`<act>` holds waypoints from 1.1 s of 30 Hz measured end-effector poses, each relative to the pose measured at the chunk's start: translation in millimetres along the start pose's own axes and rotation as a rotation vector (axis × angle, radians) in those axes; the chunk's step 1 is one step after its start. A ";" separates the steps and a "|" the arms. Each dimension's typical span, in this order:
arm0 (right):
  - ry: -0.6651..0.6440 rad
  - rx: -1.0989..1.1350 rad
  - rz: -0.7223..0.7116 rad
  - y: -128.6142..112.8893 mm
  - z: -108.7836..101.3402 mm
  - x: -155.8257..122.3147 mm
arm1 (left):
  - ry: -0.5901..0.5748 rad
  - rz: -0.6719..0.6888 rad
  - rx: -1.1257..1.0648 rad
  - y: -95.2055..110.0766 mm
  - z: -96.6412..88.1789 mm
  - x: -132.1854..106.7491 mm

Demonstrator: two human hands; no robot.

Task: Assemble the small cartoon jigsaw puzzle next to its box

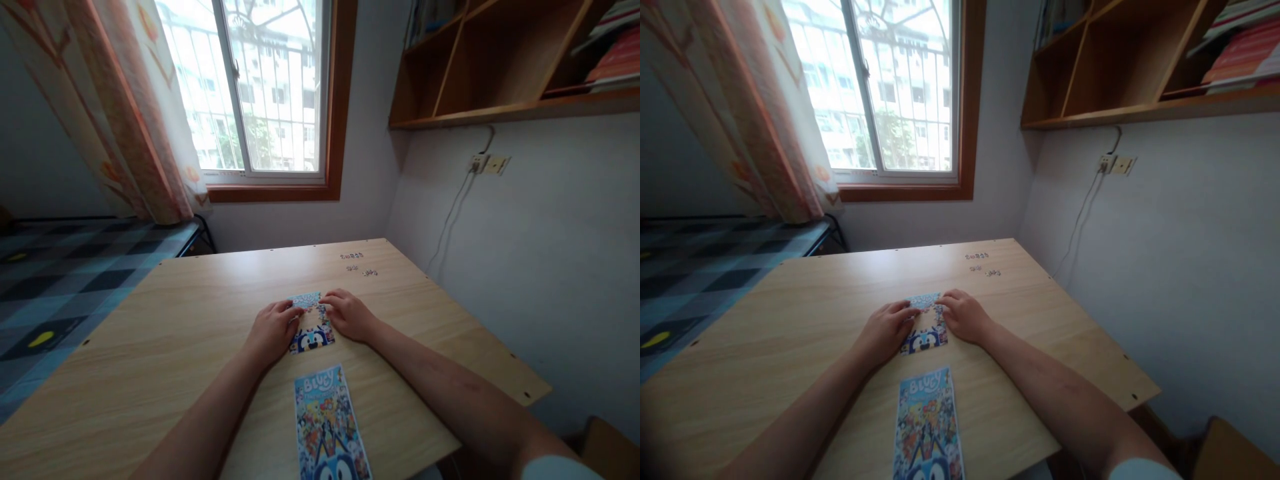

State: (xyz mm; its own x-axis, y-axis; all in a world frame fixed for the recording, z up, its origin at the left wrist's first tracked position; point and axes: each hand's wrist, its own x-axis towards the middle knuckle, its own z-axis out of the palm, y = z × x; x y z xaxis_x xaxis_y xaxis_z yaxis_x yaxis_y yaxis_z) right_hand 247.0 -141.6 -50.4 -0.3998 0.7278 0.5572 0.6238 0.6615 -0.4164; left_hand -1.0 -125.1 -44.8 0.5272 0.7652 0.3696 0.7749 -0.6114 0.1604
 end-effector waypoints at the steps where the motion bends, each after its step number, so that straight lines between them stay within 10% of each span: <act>1: -0.013 0.004 -0.014 0.9 -1.3 -0.3 | -0.001 -0.003 -0.002 -0.4 0.4 -0.1; 9: -0.049 -0.079 0.005 9.5 -12.0 -1.3 | -0.013 -0.019 -0.006 -2.5 -0.2 0.3; 18: 0.149 -0.378 0.492 57.3 -44.6 -4.3 | -0.026 -0.027 -0.036 -3.5 0.3 1.1; 24: 0.046 -0.481 0.801 96.3 -41.7 -12.9 | -0.020 -0.030 -0.059 -2.1 -1.4 1.4; 33: 0.050 -0.448 0.715 97.8 -37.9 -13.0 | -0.010 -0.022 -0.084 0.0 -4.0 0.9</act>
State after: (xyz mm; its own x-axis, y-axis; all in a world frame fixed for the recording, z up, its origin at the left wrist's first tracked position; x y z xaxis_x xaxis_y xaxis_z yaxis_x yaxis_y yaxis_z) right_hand 338.7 -93.2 -71.1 0.2163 0.9280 0.3034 0.9269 -0.0976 -0.3623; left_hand -1.9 -125.2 -40.8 0.5142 0.7804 0.3557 0.7545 -0.6088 0.2450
